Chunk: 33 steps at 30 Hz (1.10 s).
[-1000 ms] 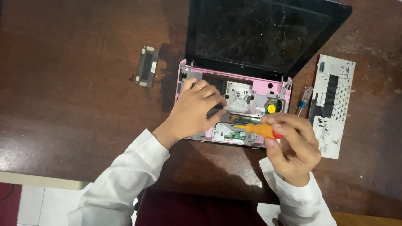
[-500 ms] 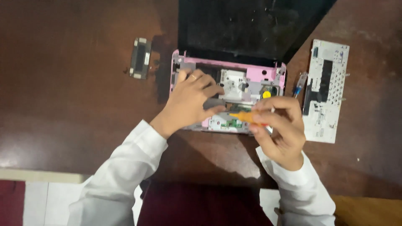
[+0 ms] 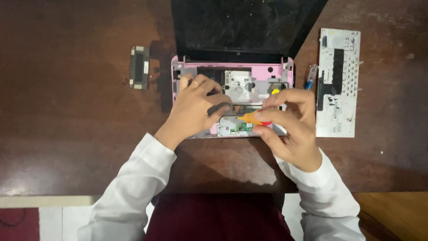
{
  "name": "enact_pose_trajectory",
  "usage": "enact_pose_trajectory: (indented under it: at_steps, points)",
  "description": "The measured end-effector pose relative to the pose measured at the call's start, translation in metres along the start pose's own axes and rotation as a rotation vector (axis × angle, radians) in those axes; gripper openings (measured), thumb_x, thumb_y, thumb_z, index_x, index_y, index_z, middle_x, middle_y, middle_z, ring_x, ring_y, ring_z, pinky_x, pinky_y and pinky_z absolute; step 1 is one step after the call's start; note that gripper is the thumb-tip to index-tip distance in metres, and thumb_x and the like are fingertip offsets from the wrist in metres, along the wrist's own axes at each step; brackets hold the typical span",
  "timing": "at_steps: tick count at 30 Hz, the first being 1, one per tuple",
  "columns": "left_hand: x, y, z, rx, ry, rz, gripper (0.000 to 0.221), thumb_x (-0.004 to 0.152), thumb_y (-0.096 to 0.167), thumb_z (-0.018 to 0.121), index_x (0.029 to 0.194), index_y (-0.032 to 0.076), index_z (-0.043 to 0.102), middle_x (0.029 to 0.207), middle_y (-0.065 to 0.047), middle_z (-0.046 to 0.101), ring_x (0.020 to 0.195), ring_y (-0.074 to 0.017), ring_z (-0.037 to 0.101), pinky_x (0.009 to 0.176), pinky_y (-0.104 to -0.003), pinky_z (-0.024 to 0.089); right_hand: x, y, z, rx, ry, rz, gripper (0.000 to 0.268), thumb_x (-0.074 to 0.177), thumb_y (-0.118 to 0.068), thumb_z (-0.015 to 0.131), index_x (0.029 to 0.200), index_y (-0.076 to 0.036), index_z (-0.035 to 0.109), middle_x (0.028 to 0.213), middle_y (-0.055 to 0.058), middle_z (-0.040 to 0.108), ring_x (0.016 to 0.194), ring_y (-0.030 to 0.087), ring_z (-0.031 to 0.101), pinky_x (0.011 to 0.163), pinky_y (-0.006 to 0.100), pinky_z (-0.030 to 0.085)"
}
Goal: The person is disassembling a pink laptop, first prying off the top bezel and then using a screwdriver to remove internal components.
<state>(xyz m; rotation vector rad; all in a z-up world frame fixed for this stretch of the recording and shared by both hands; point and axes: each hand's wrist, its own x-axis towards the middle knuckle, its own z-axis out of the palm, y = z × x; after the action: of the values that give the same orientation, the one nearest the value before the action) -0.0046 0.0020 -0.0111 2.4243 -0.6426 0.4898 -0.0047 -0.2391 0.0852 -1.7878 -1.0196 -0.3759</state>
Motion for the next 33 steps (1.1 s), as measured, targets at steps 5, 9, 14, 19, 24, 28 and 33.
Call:
enact_pose_trajectory:
  at_steps: [5,9,14,19,24,28,33]
  points:
    - [0.002,0.005,-0.005,-0.033,-0.013,-0.013,0.009,0.089,0.034,0.075,0.088,0.025,0.077,0.095,0.0,0.067,0.101,-0.0206,0.055,0.1,-0.047,0.03,-0.008,0.005,-0.004,-0.022,0.039,0.074,0.023,0.102,-0.011,0.057,0.111,0.006,0.068,0.112,0.023,0.056,0.103,0.038,0.066,0.094,0.048,0.056]
    - [0.004,0.006,-0.008,-0.042,-0.062,-0.053,0.011,0.09,0.034,0.073,0.091,0.025,0.078,0.092,-0.001,0.068,0.098,-0.0213,0.057,0.101,-0.049,0.029,-0.008,0.009,0.0,0.146,0.002,0.065,0.013,0.099,-0.014,0.063,0.105,-0.008,0.073,0.128,0.019,0.051,0.118,0.035,0.065,0.103,0.045,0.054]
    - [0.005,0.008,-0.009,-0.08,-0.068,-0.081,0.013,0.091,0.034,0.071,0.092,0.024,0.079,0.091,-0.002,0.069,0.098,-0.0218,0.058,0.101,-0.05,0.029,-0.02,0.015,0.0,0.121,-0.004,0.04,0.013,0.084,-0.009,0.079,0.095,-0.004,0.076,0.11,0.025,0.06,0.101,0.041,0.069,0.092,0.052,0.058]
    - [0.003,0.006,-0.009,-0.102,-0.018,-0.051,0.011,0.093,0.03,0.07,0.093,0.023,0.078,0.092,-0.003,0.067,0.097,-0.0218,0.057,0.1,-0.047,0.029,-0.011,0.01,-0.006,0.161,-0.031,0.075,0.016,0.096,-0.004,0.06,0.108,0.005,0.067,0.109,0.03,0.067,0.098,0.044,0.073,0.088,0.057,0.058]
    - [0.004,0.007,-0.008,-0.092,-0.032,-0.06,0.014,0.092,0.03,0.068,0.092,0.021,0.08,0.089,-0.004,0.068,0.093,-0.0218,0.056,0.099,-0.048,0.029,-0.022,0.019,0.0,0.136,0.039,-0.024,0.012,0.085,-0.004,0.077,0.094,0.002,0.072,0.104,0.026,0.058,0.091,0.045,0.072,0.083,0.058,0.06]
    - [0.003,0.007,-0.008,-0.108,-0.01,-0.058,0.014,0.094,0.029,0.068,0.092,0.021,0.08,0.09,-0.003,0.067,0.095,-0.0211,0.054,0.099,-0.047,0.028,-0.017,0.016,-0.001,0.119,0.036,-0.035,0.015,0.091,-0.002,0.066,0.1,0.009,0.07,0.105,0.028,0.062,0.095,0.049,0.073,0.082,0.06,0.059]
    - [0.003,0.007,-0.006,-0.108,-0.026,-0.057,0.017,0.094,0.031,0.065,0.093,0.021,0.08,0.089,-0.004,0.067,0.094,-0.0228,0.056,0.1,-0.049,0.028,-0.021,0.018,-0.001,0.114,0.033,-0.063,0.018,0.089,-0.019,0.071,0.098,-0.002,0.07,0.115,0.026,0.063,0.105,0.045,0.069,0.089,0.06,0.054]
